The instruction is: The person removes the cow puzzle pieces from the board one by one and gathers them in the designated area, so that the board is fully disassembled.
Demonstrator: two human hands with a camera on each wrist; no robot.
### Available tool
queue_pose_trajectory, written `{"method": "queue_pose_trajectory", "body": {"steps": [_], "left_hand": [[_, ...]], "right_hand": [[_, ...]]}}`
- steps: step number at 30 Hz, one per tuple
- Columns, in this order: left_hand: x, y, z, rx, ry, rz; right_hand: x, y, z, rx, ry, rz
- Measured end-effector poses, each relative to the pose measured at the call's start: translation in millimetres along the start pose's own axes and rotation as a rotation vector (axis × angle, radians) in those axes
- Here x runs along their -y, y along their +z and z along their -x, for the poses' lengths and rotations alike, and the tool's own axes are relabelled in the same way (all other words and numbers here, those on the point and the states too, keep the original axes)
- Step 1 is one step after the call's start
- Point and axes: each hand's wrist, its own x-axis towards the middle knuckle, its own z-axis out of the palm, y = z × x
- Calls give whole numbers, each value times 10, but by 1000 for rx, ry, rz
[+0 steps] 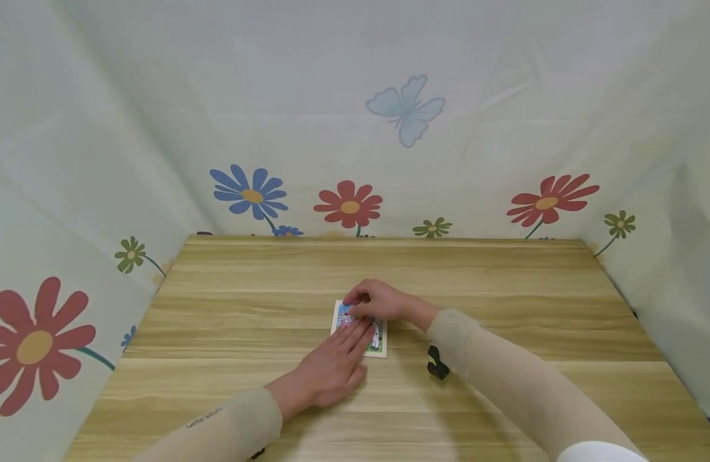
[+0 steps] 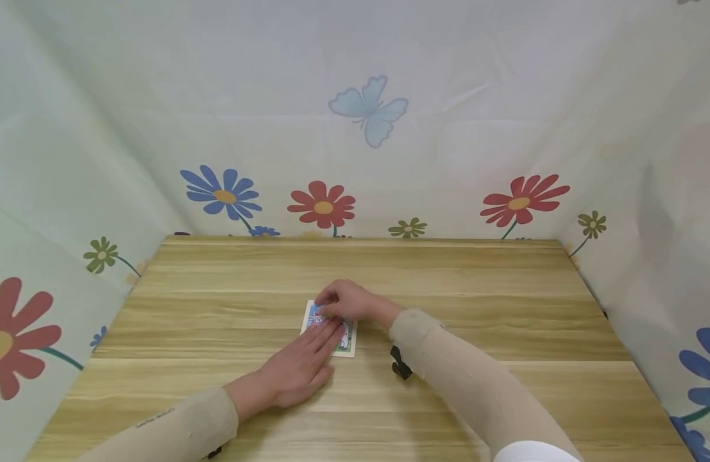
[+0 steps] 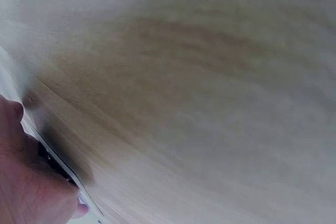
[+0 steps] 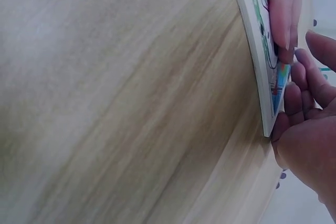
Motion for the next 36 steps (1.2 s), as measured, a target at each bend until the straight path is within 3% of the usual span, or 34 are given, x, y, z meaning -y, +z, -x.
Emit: {"method": "queue_pose_trajectory", "body": {"steps": [15,24,36], "left_hand": [[20,27,-10,-1,-8,2],[50,92,-2,-23,2,-5],[40,96,0,-9,-5,9]], "right_hand": [[-39,89,-76,-111,24,167],[9,82,-63,-111,-3,105],[-33,90,-70,-109,-51,123]]}}
